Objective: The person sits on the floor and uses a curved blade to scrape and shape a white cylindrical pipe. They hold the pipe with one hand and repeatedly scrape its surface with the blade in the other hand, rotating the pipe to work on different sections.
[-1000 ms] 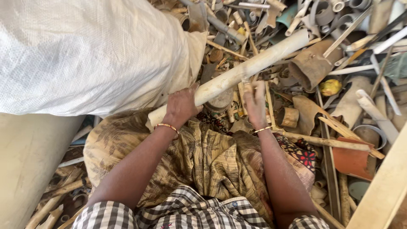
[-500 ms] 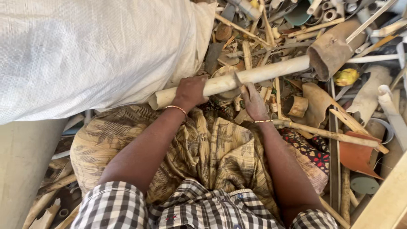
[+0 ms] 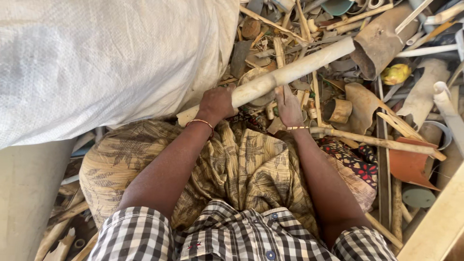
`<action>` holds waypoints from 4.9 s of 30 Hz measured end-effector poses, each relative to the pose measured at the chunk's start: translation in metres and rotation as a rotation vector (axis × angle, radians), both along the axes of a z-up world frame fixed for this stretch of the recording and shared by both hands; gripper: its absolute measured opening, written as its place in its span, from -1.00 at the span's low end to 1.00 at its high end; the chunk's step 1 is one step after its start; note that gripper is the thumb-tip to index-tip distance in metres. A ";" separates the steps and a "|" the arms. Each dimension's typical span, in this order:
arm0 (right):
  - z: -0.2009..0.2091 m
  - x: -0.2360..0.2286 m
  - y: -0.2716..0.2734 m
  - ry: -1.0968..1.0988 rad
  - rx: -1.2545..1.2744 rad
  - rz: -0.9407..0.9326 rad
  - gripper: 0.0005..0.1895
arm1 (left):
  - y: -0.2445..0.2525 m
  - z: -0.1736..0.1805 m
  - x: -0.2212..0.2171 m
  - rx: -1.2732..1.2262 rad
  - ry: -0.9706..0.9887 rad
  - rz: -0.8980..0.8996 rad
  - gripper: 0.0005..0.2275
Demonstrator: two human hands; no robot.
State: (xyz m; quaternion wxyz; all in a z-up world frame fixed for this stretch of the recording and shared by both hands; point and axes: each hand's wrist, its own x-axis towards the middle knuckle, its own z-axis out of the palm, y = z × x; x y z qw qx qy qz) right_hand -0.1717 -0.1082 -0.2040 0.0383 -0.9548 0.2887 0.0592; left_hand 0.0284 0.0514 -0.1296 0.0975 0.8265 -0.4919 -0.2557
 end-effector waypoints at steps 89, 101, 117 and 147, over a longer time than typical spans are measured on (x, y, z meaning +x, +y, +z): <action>0.034 0.009 -0.005 -0.388 0.297 -0.139 -0.72 | -0.013 0.021 -0.003 0.066 0.026 -0.023 -0.41; 0.060 0.029 0.008 -0.191 0.347 -0.196 -0.67 | -0.015 0.008 0.000 0.134 -0.016 -0.021 -0.40; 0.050 0.028 0.000 -0.312 0.341 -0.143 -0.68 | -0.012 -0.002 -0.002 0.041 -0.084 -0.027 -0.39; 0.051 0.019 0.017 -0.235 0.331 -0.222 -0.65 | -0.003 -0.013 0.009 0.138 0.083 0.005 -0.27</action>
